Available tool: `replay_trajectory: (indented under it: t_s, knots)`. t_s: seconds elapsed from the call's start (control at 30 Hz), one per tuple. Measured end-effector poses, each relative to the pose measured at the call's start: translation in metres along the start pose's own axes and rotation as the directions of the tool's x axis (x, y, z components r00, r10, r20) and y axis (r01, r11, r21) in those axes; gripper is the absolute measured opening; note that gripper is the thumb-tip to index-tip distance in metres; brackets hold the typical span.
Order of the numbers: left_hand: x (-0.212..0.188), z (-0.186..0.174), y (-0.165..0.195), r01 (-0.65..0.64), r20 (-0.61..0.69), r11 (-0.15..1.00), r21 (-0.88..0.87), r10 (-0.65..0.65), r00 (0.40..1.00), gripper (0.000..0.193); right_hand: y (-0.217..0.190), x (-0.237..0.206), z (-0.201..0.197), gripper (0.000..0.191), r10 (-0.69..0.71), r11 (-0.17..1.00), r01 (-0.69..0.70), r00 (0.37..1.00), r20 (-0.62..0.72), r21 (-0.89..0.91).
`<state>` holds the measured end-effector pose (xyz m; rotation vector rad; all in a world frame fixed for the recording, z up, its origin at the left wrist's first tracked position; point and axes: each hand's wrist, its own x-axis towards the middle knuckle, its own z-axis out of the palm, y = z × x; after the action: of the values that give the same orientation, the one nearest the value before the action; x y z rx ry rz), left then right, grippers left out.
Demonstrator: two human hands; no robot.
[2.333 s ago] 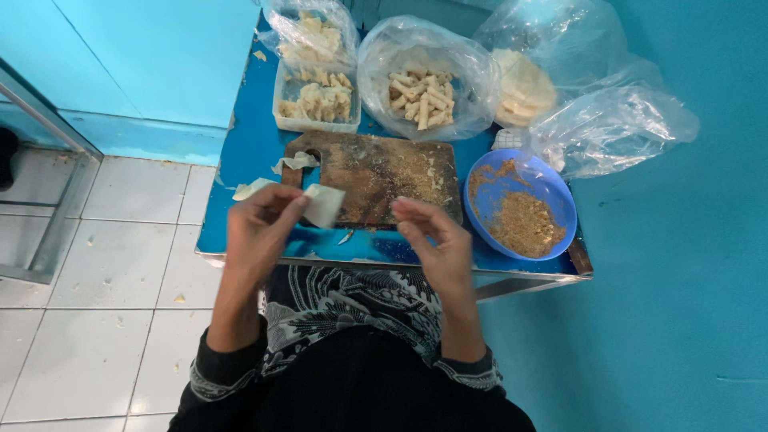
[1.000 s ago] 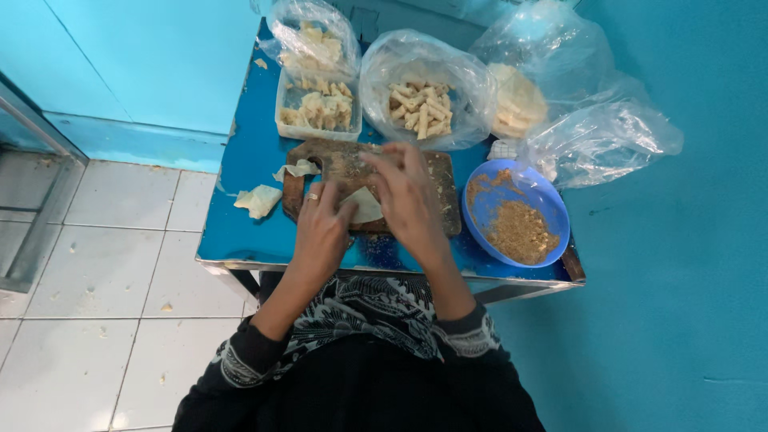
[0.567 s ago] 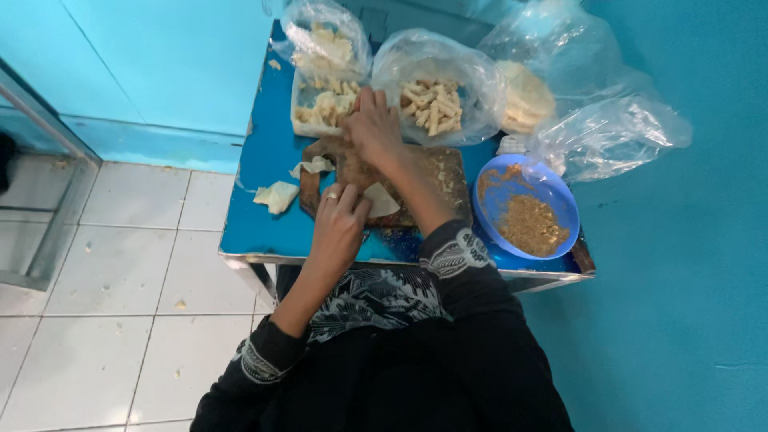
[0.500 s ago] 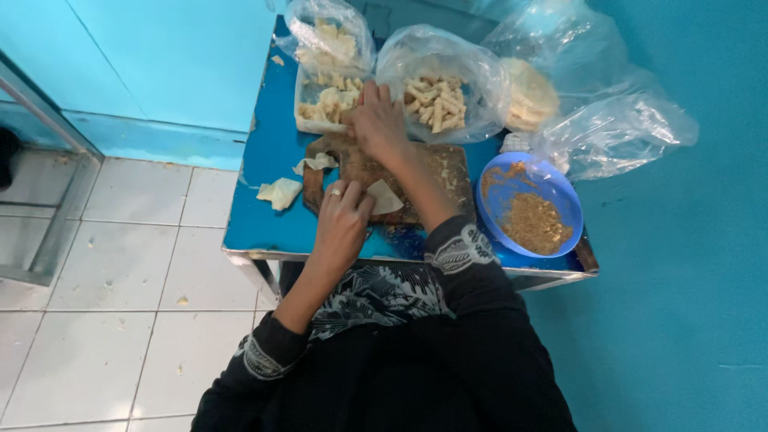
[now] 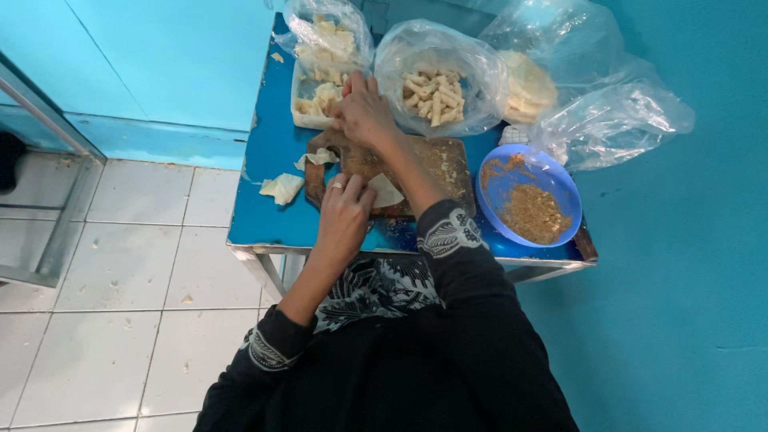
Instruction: The person cuts a thin cracker sheet into small pieces on a wooden cutting board, folds and presses the pieces by hand, and places them into a blue bowl containing brown crumbs. At the end the person holds a stack of round crackers and the knife.
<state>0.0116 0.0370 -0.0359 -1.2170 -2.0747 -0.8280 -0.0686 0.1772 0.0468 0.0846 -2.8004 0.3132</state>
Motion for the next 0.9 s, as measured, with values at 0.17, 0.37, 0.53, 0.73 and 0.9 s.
replay_trajectory:
  t_s: [0.17,0.37,0.53,0.73,0.9]
  knots:
    - [0.003,-0.003,0.002,0.009,0.001,1.000,-0.001,-0.009,1.000,0.013,-0.004,0.000,-0.004,0.020,0.001,1.000,-0.001,0.999,0.033,-0.017]
    - [0.005,-0.003,0.001,0.014,0.005,1.000,-0.016,-0.014,1.000,0.014,0.006,-0.014,-0.005,0.041,0.001,0.998,0.001,0.999,-0.049,0.057]
    - [0.002,-0.002,-0.002,0.006,-0.009,0.999,-0.047,-0.007,1.000,0.017,0.018,-0.037,-0.012,0.030,-0.143,0.938,0.187,0.976,-0.163,0.293]
    - [-0.005,0.005,-0.008,0.044,0.033,0.998,-0.044,-0.042,0.999,0.018,0.011,-0.095,-0.022,0.024,-0.072,0.564,0.052,0.997,-0.013,0.824]
    - [-0.008,0.012,-0.011,-0.004,-0.049,0.999,-0.036,0.002,0.999,0.026,0.002,-0.176,-0.017,0.039,-0.003,-0.107,-0.074,0.997,0.074,0.991]
